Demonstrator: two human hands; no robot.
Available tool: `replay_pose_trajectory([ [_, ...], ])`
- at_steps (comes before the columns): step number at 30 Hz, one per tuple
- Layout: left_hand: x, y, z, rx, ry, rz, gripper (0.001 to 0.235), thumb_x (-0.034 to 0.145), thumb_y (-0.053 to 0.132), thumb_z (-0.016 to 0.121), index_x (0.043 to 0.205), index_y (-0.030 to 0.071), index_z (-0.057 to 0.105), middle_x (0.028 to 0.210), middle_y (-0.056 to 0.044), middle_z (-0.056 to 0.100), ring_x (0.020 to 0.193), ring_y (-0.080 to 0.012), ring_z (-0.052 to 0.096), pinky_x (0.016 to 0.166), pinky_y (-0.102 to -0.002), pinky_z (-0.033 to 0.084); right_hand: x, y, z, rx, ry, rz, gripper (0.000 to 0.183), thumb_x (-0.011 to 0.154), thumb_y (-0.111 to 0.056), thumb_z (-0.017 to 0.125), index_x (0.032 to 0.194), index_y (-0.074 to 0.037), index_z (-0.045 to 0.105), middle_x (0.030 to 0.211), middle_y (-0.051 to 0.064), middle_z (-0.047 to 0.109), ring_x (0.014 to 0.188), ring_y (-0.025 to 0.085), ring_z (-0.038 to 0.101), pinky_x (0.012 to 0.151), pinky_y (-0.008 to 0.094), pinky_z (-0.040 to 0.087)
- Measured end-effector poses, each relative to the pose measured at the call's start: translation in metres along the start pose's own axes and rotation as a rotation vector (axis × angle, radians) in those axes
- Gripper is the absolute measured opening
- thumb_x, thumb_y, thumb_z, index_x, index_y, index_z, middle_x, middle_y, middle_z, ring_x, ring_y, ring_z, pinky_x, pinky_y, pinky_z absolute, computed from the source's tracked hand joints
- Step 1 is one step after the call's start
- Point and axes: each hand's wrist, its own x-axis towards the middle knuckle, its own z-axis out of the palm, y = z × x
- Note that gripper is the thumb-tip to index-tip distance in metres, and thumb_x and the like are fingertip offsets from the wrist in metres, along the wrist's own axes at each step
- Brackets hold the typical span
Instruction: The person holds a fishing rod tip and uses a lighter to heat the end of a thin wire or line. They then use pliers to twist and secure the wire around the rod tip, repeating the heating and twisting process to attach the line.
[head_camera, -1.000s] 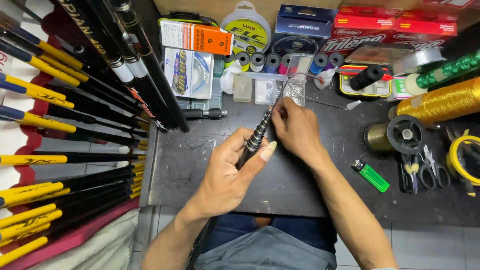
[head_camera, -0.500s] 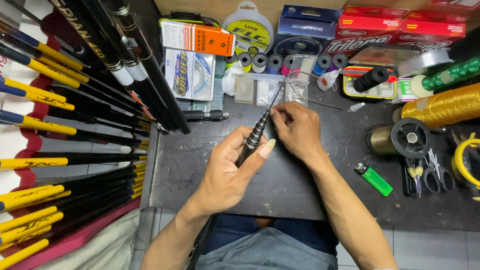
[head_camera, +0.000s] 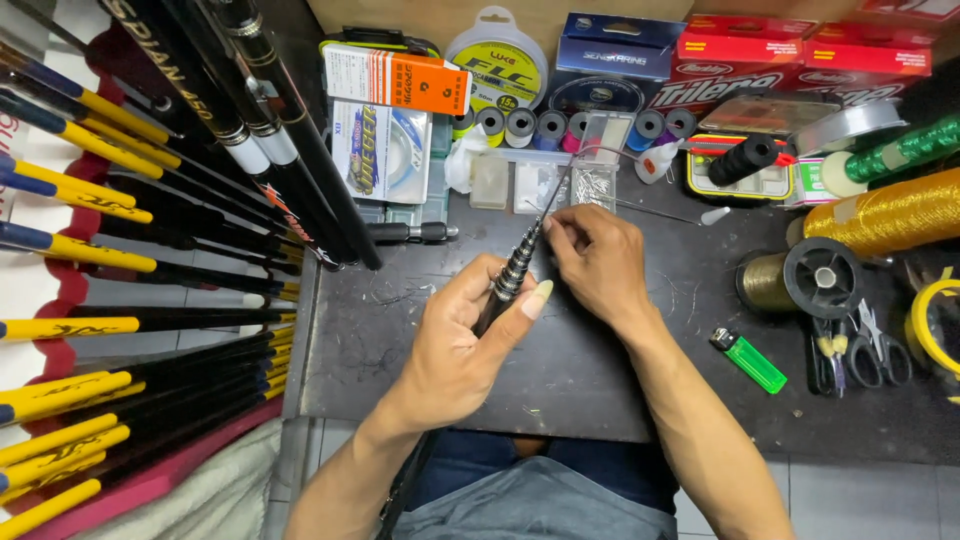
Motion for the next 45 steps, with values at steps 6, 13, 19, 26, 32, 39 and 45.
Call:
replay_pose_trajectory([
  [6, -0.003, 0.001, 0.007, 0.011, 0.011, 0.024, 0.011, 0.086, 0.019, 0.053, 0.082, 0.01, 0.049, 0.067, 0.006, 0.042, 0.058, -0.0014, 0.036, 0.054, -0.017, 0.032, -0.01, -0.043, -0.042, 0.129, 0.103, 0.031, 0.009, 0.084, -0.01, 0.062, 0.076, -0.005, 0.063, 0.064, 0.002, 0.057, 0.053, 0.008, 0.045, 0.051, 0.022, 0.035],
  [13, -0.007, 0.011, 0.016, 0.111, -0.013, 0.003, 0.013, 0.087, 0.021, 0.051, 0.082, 0.009, 0.049, 0.056, 0.009, 0.034, 0.049, -0.002, 0.029, 0.045, -0.02, 0.024, -0.064, -0.077, -0.079, 0.31, 0.351, 0.036, 0.009, 0.08, 0.001, 0.058, 0.073, 0.006, 0.056, 0.063, 0.013, 0.054, 0.055, 0.017, 0.047, 0.054, 0.024, 0.036],
  [19, -0.01, 0.014, 0.021, 0.168, -0.036, 0.009, 0.013, 0.087, 0.021, 0.05, 0.083, 0.009, 0.048, 0.057, 0.006, 0.038, 0.05, -0.0049, 0.034, 0.047, -0.022, 0.03, -0.072, -0.09, -0.082, 0.28, 0.352, -0.165, 0.007, 0.073, -0.001, 0.059, 0.074, 0.006, 0.057, 0.066, 0.017, 0.059, 0.048, 0.017, 0.049, 0.049, 0.024, 0.04],
  [26, -0.011, 0.017, 0.023, 0.229, -0.041, 0.002, 0.015, 0.087, 0.023, 0.049, 0.085, 0.008, 0.048, 0.058, 0.006, 0.039, 0.051, -0.0069, 0.034, 0.048, -0.024, 0.032, -0.07, -0.093, -0.079, 0.205, 0.346, -0.213, 0.005, 0.074, 0.001, 0.061, 0.074, 0.005, 0.057, 0.067, 0.015, 0.06, 0.046, 0.016, 0.045, 0.047, 0.024, 0.038],
  [32, -0.011, 0.017, 0.023, 0.224, -0.04, 0.006, 0.015, 0.087, 0.023, 0.049, 0.083, 0.008, 0.047, 0.057, 0.005, 0.037, 0.051, -0.0074, 0.033, 0.048, -0.024, 0.031, -0.068, -0.092, -0.078, 0.191, 0.34, -0.226, 0.005, 0.074, 0.001, 0.061, 0.074, 0.005, 0.057, 0.067, 0.014, 0.061, 0.045, 0.016, 0.045, 0.046, 0.024, 0.037],
  [39, -0.01, 0.016, 0.023, 0.229, -0.038, 0.019, 0.015, 0.086, 0.023, 0.05, 0.084, 0.008, 0.048, 0.058, 0.005, 0.04, 0.051, -0.0066, 0.034, 0.048, -0.024, 0.032, -0.07, -0.093, -0.078, 0.201, 0.338, -0.222, 0.006, 0.073, 0.001, 0.061, 0.074, 0.005, 0.058, 0.065, 0.015, 0.06, 0.044, 0.016, 0.045, 0.045, 0.023, 0.037],
  [45, -0.011, 0.017, 0.023, 0.228, -0.04, 0.005, 0.015, 0.087, 0.023, 0.05, 0.083, 0.009, 0.048, 0.054, 0.006, 0.036, 0.048, -0.0058, 0.031, 0.044, -0.024, 0.029, -0.073, -0.092, -0.08, 0.226, 0.336, -0.206, 0.006, 0.073, 0.0, 0.06, 0.075, 0.005, 0.058, 0.064, 0.014, 0.059, 0.045, 0.016, 0.044, 0.048, 0.024, 0.039],
])
